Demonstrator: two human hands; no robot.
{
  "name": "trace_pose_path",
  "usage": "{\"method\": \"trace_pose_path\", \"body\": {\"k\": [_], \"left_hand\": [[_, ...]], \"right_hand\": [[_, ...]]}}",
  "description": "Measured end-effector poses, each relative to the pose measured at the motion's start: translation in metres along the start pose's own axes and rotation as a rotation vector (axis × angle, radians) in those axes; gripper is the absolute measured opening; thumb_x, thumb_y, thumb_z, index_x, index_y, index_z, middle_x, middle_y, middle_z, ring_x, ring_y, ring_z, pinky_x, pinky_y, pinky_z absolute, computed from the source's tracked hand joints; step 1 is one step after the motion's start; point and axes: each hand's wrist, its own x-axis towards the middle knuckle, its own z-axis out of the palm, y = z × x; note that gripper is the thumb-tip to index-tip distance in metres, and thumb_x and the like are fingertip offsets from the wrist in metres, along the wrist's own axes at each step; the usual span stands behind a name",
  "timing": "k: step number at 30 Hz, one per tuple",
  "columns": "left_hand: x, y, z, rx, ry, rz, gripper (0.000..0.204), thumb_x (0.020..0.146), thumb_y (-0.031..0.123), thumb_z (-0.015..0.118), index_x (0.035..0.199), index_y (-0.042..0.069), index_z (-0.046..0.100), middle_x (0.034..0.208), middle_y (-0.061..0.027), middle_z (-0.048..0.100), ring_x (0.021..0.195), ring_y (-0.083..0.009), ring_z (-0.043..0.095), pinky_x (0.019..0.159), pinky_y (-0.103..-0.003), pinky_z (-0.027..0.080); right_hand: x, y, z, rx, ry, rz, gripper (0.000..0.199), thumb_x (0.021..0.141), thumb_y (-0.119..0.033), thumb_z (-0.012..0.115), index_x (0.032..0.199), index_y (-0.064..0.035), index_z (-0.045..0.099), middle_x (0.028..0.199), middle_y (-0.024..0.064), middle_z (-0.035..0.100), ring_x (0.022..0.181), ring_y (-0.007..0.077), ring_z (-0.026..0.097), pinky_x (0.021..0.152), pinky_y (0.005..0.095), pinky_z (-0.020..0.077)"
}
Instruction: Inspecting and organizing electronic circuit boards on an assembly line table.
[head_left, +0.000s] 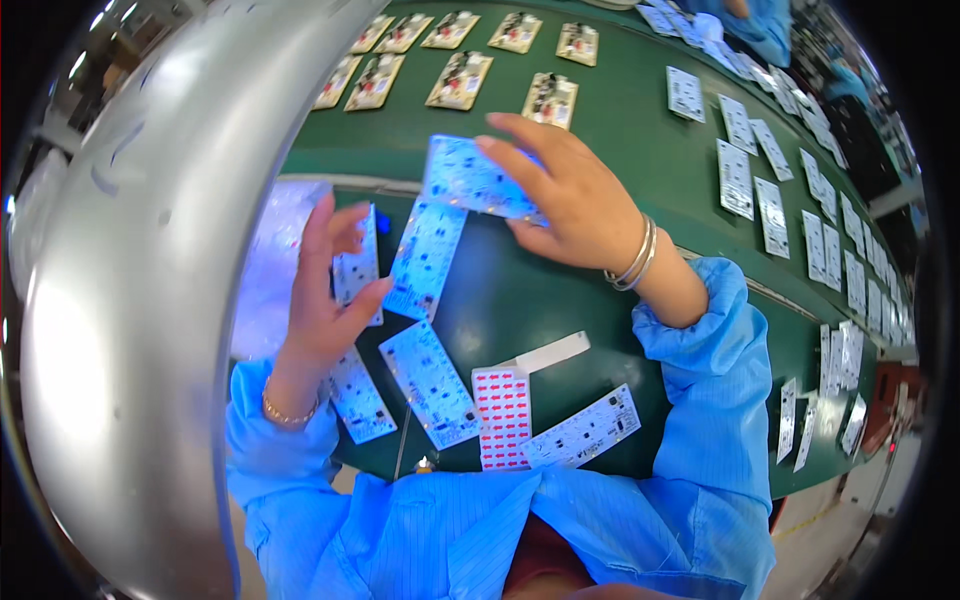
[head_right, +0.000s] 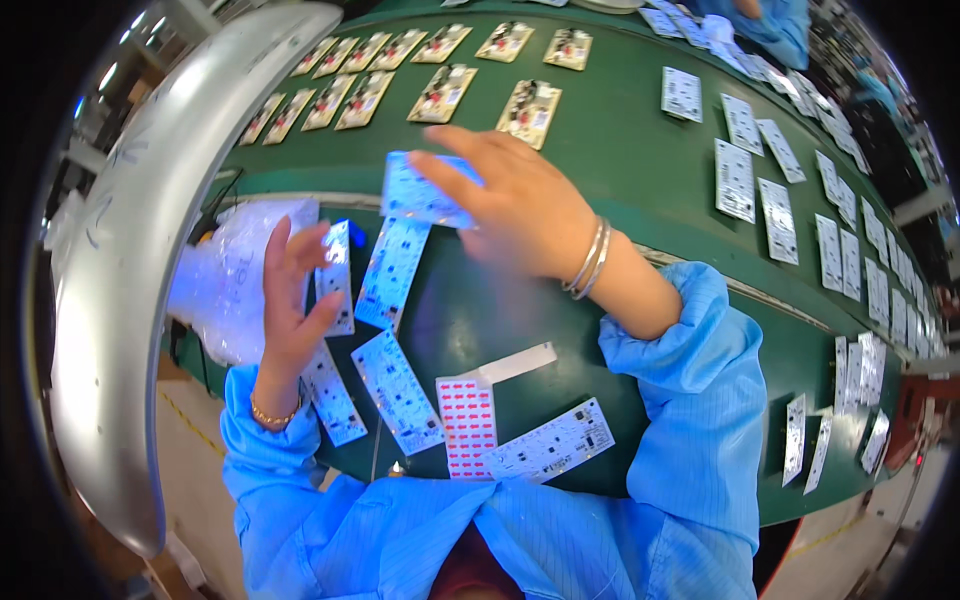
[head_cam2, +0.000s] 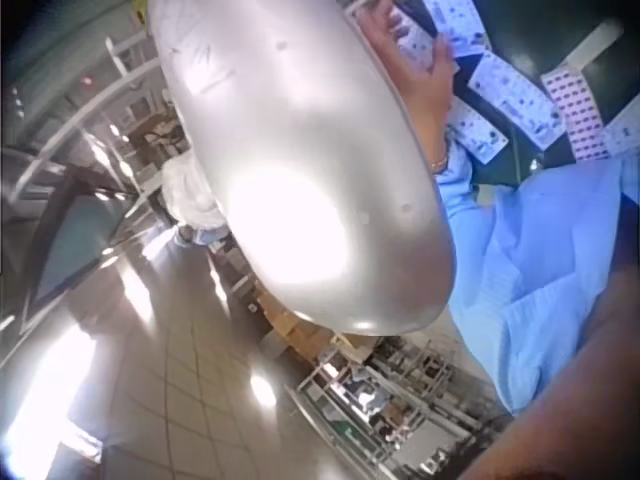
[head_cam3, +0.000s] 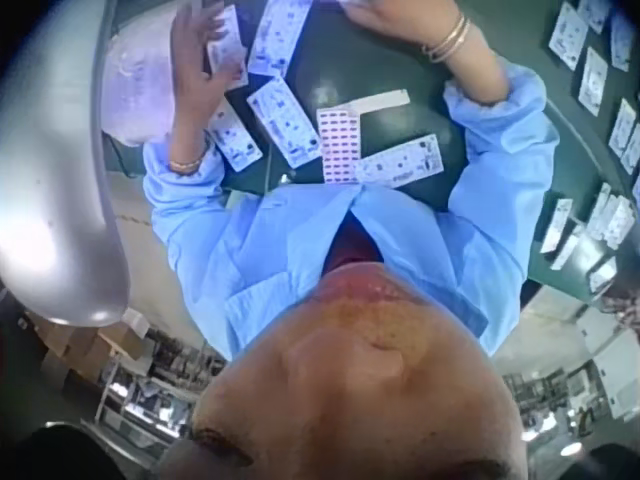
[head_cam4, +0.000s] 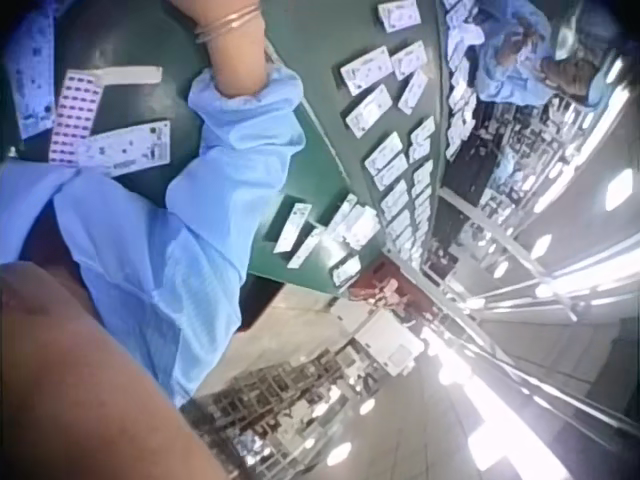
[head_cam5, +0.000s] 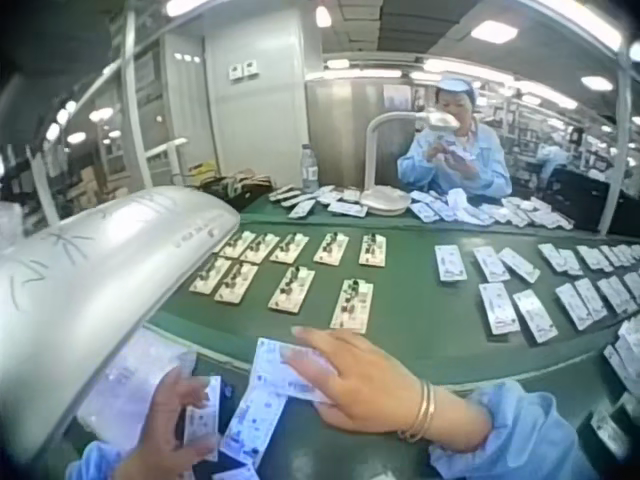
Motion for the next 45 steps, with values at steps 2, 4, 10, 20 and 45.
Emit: {"method": "trace_pose_path", "body": {"k": [2,4,10,20,45], "left_hand": [[0.002,0.009,0.0,0.317,0.043,0.06,0.082,0.065,0.016,0.065,0.127,0.002,0.014,0.122,-0.0158,0.036,0.108,-0.0275,0.038,0.087,-0.037,0.032],[0.008,0.008,0.001,0.405,0.12,0.137,0.081,0.063,0.024,0.067,0.125,0.002,0.021,0.121,-0.0173,0.035,0.109,-0.0303,0.037,0.09,-0.039,0.029],[0.001,0.005,-0.012,0.381,0.027,0.044,0.084,0.059,0.023,0.07,0.124,0.002,0.02,0.116,-0.0157,0.038,0.108,-0.0279,0.038,0.091,-0.038,0.028],[0.007,0.018,-0.018,0.083,0.061,0.324,0.093,0.058,0.009,0.072,0.127,0.007,0.01,0.111,-0.0194,0.039,0.101,-0.0279,0.043,0.086,-0.039,0.036],[-0.011,0.01,-0.007,-0.124,0.441,0.055,0.075,0.068,0.025,0.064,0.122,0.004,0.017,0.11,-0.0185,0.041,0.102,-0.0248,0.043,0.087,-0.035,0.035]], "right_hand": [[0.02,-0.019,0.006,0.062,0.029,-0.245,0.067,0.054,-0.006,0.06,0.116,-0.0075,0.038,0.116,0.0174,0.039,0.1,0.0344,0.043,0.082,0.0381,0.0386],[0.029,-0.029,0.01,0.172,0.068,-0.313,0.068,0.052,-0.005,0.06,0.116,-0.0075,0.038,0.115,0.018,0.04,0.099,0.0349,0.044,0.082,0.0388,0.0389],[0.035,-0.042,0.01,0.371,0.101,-0.402,0.071,0.049,-0.003,0.061,0.116,-0.0075,0.038,0.115,0.0195,0.04,0.099,0.035,0.045,0.079,0.0394,0.0406],[0.028,-0.036,0.012,0.353,0.237,-0.105,0.075,0.05,-0.012,0.07,0.118,-0.0091,0.036,0.115,0.0113,0.043,0.094,0.0277,0.048,0.085,0.0367,0.0353],[0.018,-0.047,0.005,0.82,0.161,-0.08,0.087,0.065,-0.009,0.066,0.13,-0.0066,0.008,0.126,0.0211,0.029,0.092,0.0205,0.051,0.079,0.0314,0.0396]]}}
